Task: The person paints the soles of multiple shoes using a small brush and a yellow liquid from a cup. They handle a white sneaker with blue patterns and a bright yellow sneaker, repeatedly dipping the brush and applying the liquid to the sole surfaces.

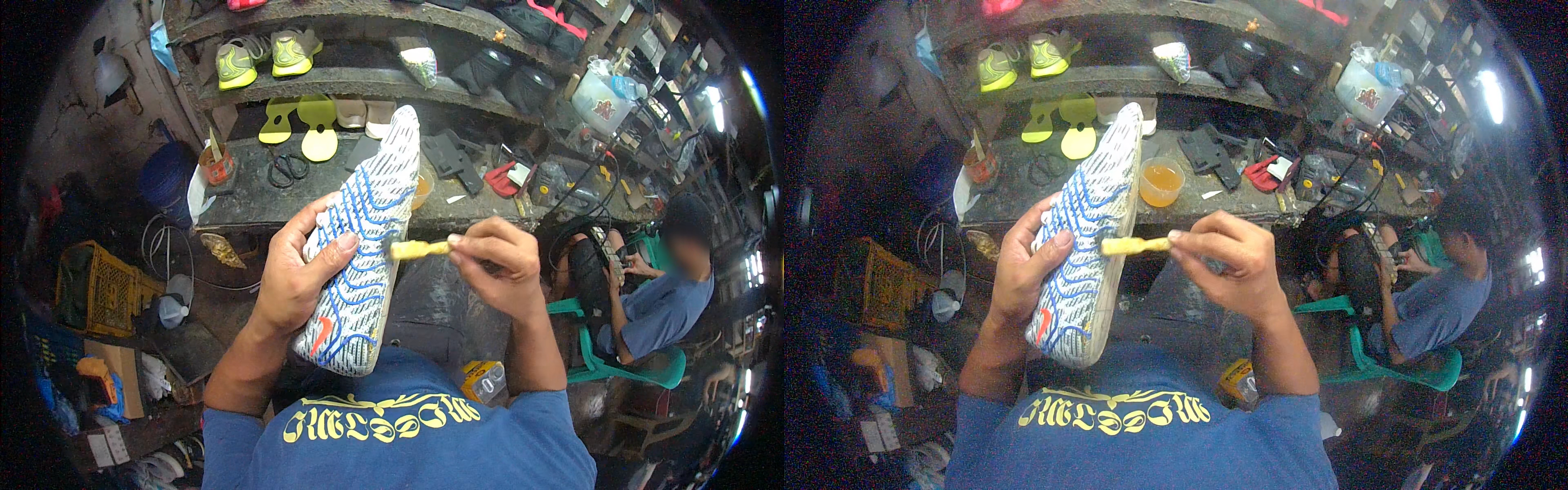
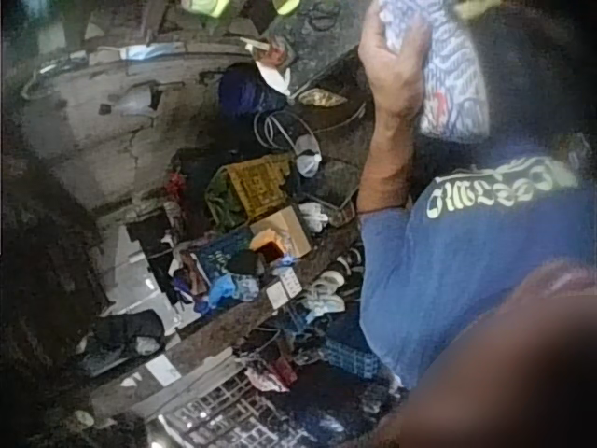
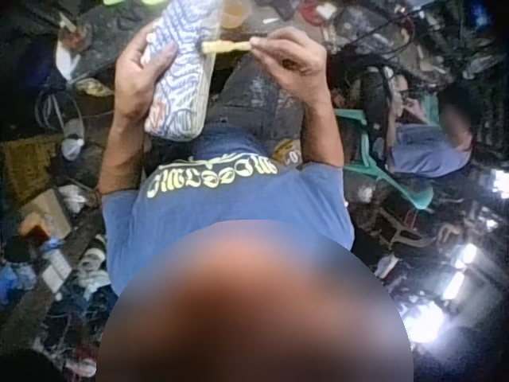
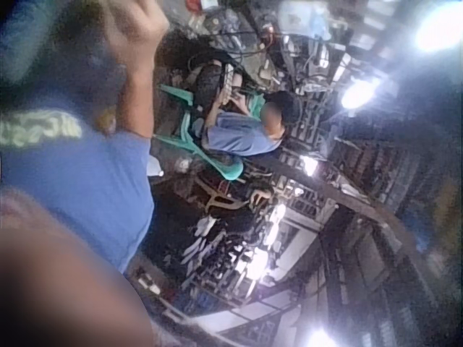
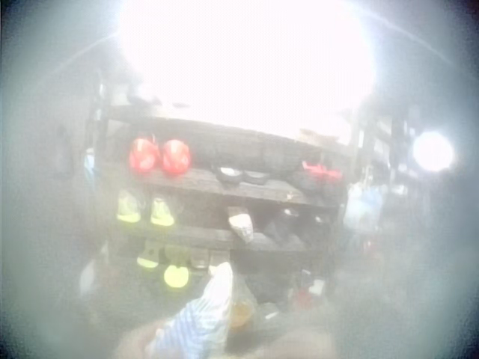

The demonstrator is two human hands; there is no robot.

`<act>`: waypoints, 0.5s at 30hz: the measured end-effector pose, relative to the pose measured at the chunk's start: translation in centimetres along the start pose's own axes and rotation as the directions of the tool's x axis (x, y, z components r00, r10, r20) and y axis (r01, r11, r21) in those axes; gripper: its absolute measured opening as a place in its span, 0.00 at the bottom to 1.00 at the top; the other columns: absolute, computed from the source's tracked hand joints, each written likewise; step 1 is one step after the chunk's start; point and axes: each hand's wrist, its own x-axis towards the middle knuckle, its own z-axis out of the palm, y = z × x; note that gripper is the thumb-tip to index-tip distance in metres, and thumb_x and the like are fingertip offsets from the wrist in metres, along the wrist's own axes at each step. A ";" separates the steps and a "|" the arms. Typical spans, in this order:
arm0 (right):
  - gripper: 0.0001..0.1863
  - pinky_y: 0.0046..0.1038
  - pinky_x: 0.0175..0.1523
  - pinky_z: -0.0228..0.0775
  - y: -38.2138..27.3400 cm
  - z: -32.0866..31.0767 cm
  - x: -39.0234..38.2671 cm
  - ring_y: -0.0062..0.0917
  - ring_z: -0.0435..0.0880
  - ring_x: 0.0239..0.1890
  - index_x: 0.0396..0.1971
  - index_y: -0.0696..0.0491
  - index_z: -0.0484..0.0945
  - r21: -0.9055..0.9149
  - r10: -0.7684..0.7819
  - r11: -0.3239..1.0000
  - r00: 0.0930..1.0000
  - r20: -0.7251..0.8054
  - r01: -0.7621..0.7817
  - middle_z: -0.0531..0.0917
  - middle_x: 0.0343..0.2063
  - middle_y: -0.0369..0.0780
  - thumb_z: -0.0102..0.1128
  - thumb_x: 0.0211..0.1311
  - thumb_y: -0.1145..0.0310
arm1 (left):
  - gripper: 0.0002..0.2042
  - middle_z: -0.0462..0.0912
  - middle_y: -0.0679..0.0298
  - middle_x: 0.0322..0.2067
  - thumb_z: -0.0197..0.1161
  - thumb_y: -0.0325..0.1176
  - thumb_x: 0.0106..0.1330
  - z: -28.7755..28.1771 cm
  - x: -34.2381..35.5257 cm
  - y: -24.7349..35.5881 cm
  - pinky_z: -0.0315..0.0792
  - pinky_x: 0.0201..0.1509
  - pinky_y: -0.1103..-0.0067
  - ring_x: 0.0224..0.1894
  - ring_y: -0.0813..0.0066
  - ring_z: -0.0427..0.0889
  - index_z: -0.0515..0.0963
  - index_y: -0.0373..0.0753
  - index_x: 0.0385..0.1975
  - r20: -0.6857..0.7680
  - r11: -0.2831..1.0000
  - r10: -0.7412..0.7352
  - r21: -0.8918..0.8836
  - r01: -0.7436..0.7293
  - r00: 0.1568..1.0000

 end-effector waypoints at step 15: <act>0.10 0.26 0.37 0.77 1.3 2.7 -1.2 0.29 0.87 0.33 0.38 0.55 0.89 0.267 0.061 0.959 0.991 0.118 -0.091 0.87 0.30 0.42 0.74 0.54 0.77 | 0.24 0.82 0.60 0.52 0.63 0.26 0.72 -1.0 0.1 -1.5 0.75 0.57 0.80 0.49 0.81 0.81 0.68 0.28 0.65 -0.060 0.996 -0.046 -0.082 0.041 0.997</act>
